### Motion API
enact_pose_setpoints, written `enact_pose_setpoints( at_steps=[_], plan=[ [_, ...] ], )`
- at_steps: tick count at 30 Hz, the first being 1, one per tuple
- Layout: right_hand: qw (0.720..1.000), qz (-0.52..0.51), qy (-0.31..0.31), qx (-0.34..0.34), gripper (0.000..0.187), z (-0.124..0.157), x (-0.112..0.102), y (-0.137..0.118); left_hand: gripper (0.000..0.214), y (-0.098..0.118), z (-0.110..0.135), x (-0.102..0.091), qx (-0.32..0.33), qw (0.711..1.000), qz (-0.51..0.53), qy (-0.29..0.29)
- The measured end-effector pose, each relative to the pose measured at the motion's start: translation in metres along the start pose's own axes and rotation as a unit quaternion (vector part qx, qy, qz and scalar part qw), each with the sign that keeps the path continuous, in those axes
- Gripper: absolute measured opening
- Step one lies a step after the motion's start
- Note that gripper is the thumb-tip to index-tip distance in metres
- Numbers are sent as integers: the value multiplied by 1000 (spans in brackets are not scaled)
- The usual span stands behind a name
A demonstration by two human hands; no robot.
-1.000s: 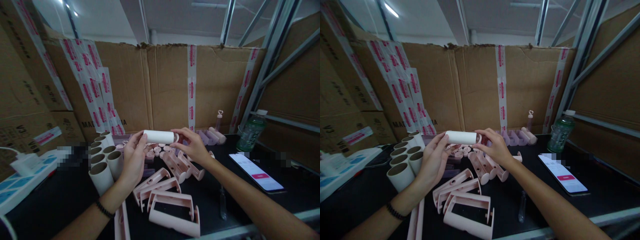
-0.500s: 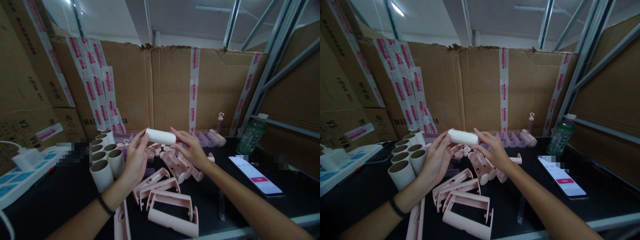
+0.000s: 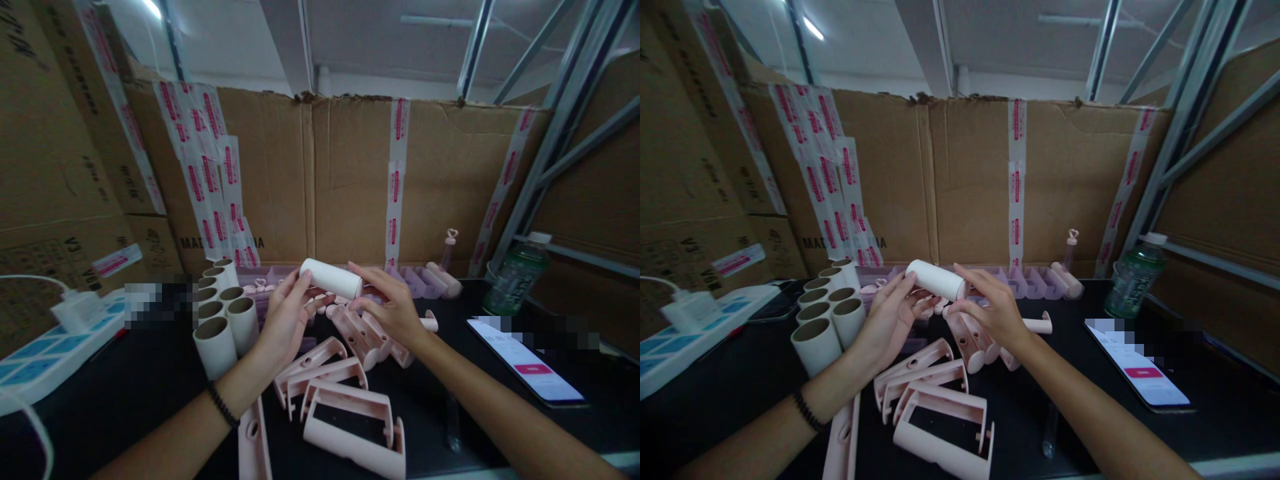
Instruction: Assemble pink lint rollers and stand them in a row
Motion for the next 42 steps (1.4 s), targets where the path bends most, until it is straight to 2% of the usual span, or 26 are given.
enact_pose_setpoints(
  at_steps=[8, 12, 20, 24, 30, 33, 38, 42],
  plan=[
    [996, 39, -58, -48, 59, 10, 9, -9, 28, -15, 7, -5, -95, 994, 45, -4],
    [992, 65, -80, -78, 59, 14, 14, -14, 29, -13, 10, -2, -125, 991, 45, -23],
    [990, 71, -89, -84, 61, 15, 15, -20, 36, -8, 15, 7, -145, 982, 2, -121],
    [991, 71, -106, -44, 81, 15, 17, -19, 38, -6, 15, 9, -147, 979, -15, -144],
    [991, 91, -97, -23, 111, 12, 23, -24, 71, -8, 22, 19, -149, 963, -41, -220],
    [990, 100, -97, -15, 123, 11, 25, -22, 80, -7, 25, 22, -131, 964, -42, -227],
    [990, 97, -102, 17, 128, 11, 25, -16, 86, -6, 26, 23, -132, 961, -68, -231],
    [990, 96, -107, 11, 129, 10, 25, -17, 84, -5, 24, 21, -119, 962, -86, -228]
  ],
)
Point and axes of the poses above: each hand's wrist, its own z-axis away from the middle knuckle, its own x-axis out of the palm, y = z × x, the point moved 5 cm from there along -z, towards the middle knuckle, and after that the axes turned 9 degrees about x, right-handed, at the moved point
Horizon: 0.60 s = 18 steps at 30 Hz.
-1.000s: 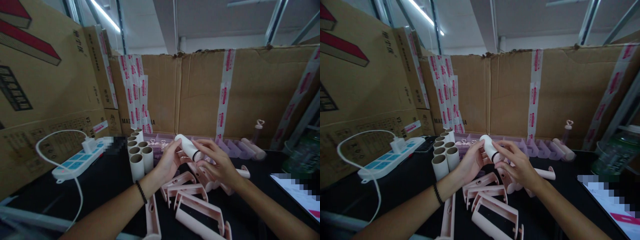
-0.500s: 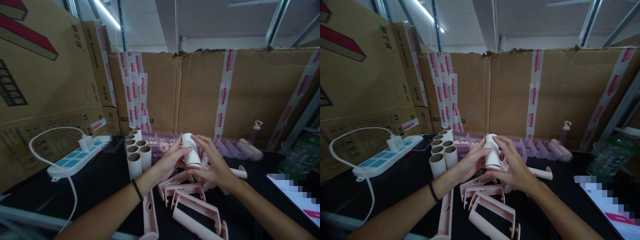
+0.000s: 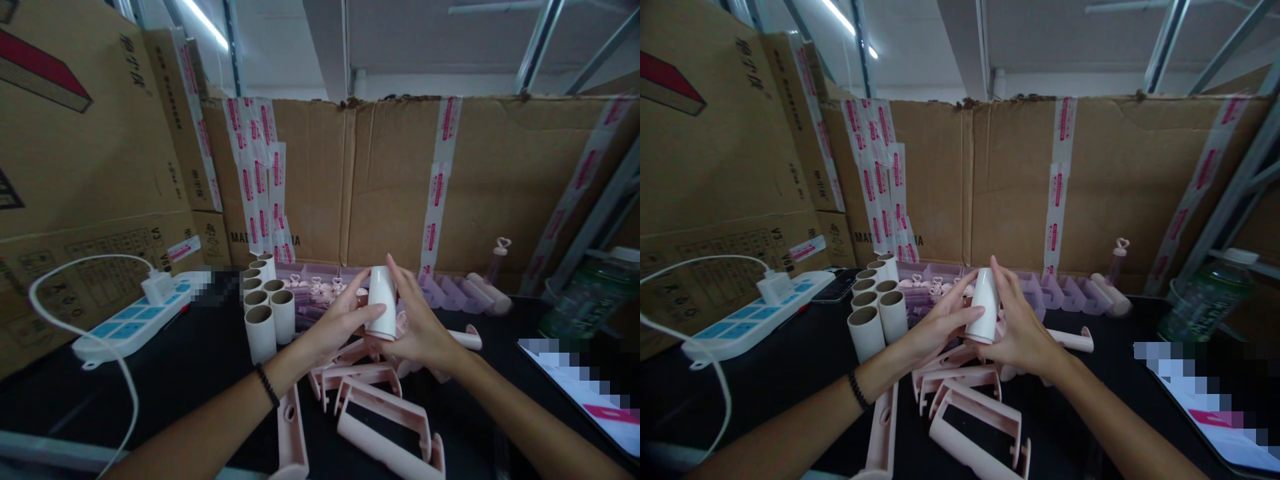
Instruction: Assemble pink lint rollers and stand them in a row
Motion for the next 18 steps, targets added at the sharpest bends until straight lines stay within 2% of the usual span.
enact_pose_setpoints(
  at_steps=[3, 9, 14, 18],
  plan=[
    [1000, -6, -4, -4, 128, -1, -1, 0, 85, 0, 0, -2, 0, 1000, -2, -15],
    [1000, -25, -19, 5, 132, -2, -2, 3, 115, 2, -1, 0, 10, 992, -19, -121],
    [999, -39, -14, 3, 137, -1, -2, 5, 120, 2, -2, -3, 19, 992, -55, -108],
    [999, -48, -13, 11, 135, 0, -2, 5, 114, 0, -3, -5, 35, 991, -82, -102]
  ],
)
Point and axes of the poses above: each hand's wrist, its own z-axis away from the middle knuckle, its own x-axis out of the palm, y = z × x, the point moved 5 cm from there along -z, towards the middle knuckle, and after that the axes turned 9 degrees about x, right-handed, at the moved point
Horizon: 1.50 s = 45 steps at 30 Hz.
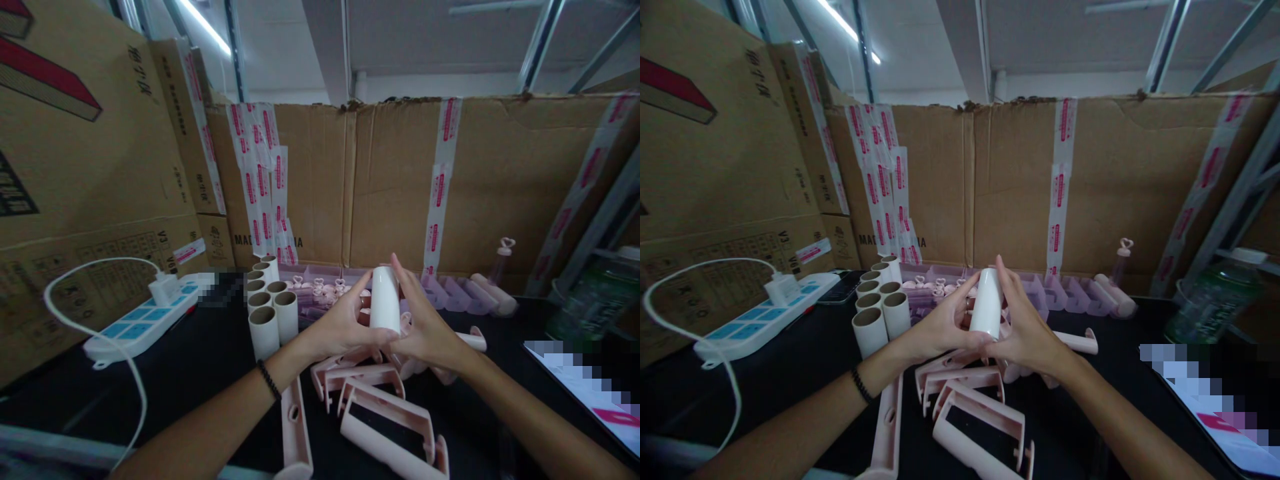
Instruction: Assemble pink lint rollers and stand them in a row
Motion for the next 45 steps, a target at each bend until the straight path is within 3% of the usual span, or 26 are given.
enact_pose_setpoints(
  at_steps=[10, 15, 25, 31, 39, 45],
  plan=[
    [998, -23, 10, 65, 133, 4, -3, 7, 106, -1, -1, 2, 18, 999, 25, 18],
    [998, -20, 25, 53, 128, 2, -7, -1, 118, 0, 0, 3, 4, 999, 49, 22],
    [998, 32, 38, 31, 118, 1, -13, -11, 122, 5, 2, 3, -3, 999, 35, 27],
    [993, 46, 98, 34, 118, -1, -13, -4, 97, 1, 0, -1, -13, 997, 1, 74],
    [995, 15, 92, 37, 115, 1, -9, 3, 75, 7, 0, -6, 31, 990, 77, 118],
    [987, 8, 142, 80, 119, -1, -12, 10, 64, 9, 2, -6, 28, 983, 98, 150]
  ],
)
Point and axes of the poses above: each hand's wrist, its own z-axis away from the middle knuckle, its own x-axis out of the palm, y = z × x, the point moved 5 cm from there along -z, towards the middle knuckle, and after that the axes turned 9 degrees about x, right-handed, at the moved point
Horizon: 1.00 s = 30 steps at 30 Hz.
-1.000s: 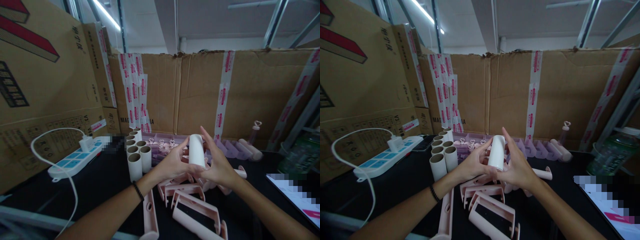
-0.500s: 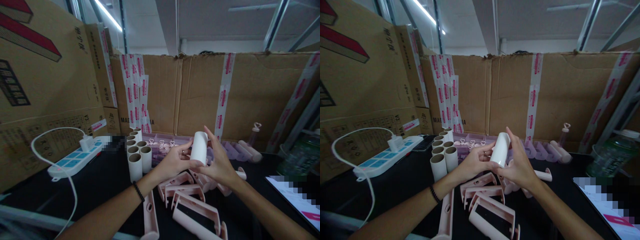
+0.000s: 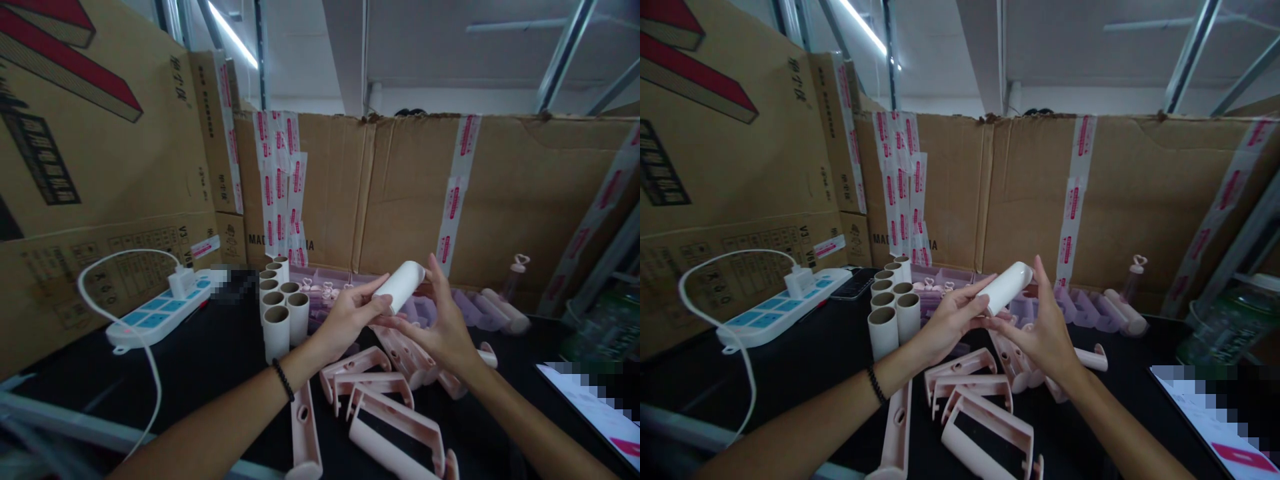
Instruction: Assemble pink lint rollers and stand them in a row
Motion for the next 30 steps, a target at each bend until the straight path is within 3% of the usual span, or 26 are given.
enact_pose_setpoints(
  at_steps=[3, 6, 11, 13, 15, 17, 18, 21, 24, 30],
  plan=[
    [1000, -14, -7, -9, 112, -1, 1, -2, 57, 0, -1, -2, 0, 998, 58, 26],
    [998, -28, -49, -35, 95, -1, 4, -10, 47, 2, -4, -8, 18, 993, 97, 67],
    [989, -36, -130, -60, 83, 2, 11, -25, 32, 3, -8, -25, 68, 979, 62, 182],
    [991, -46, -116, -51, 76, -3, 9, -22, 35, 2, -7, -30, 72, 970, 58, 223],
    [998, -37, -53, -19, 59, -14, 2, -11, 37, 1, -5, -33, 67, 960, 66, 263],
    [999, 30, -7, 23, 42, -29, -3, 5, 34, 1, -2, -36, 57, 950, 75, 298],
    [995, 87, -16, 41, 39, -37, -1, 13, 32, 2, 0, -37, 52, 946, 76, 311],
    [967, 224, -108, 48, 31, -58, 13, 27, 29, 4, 2, -36, 48, 942, 77, 323],
    [951, 252, -179, 29, 20, -71, 32, 31, 30, 5, 0, -33, 44, 949, 82, 302],
    [928, 297, -223, 33, 5, -88, 61, 40, 32, 6, -3, -29, 27, 962, 92, 256]
  ],
)
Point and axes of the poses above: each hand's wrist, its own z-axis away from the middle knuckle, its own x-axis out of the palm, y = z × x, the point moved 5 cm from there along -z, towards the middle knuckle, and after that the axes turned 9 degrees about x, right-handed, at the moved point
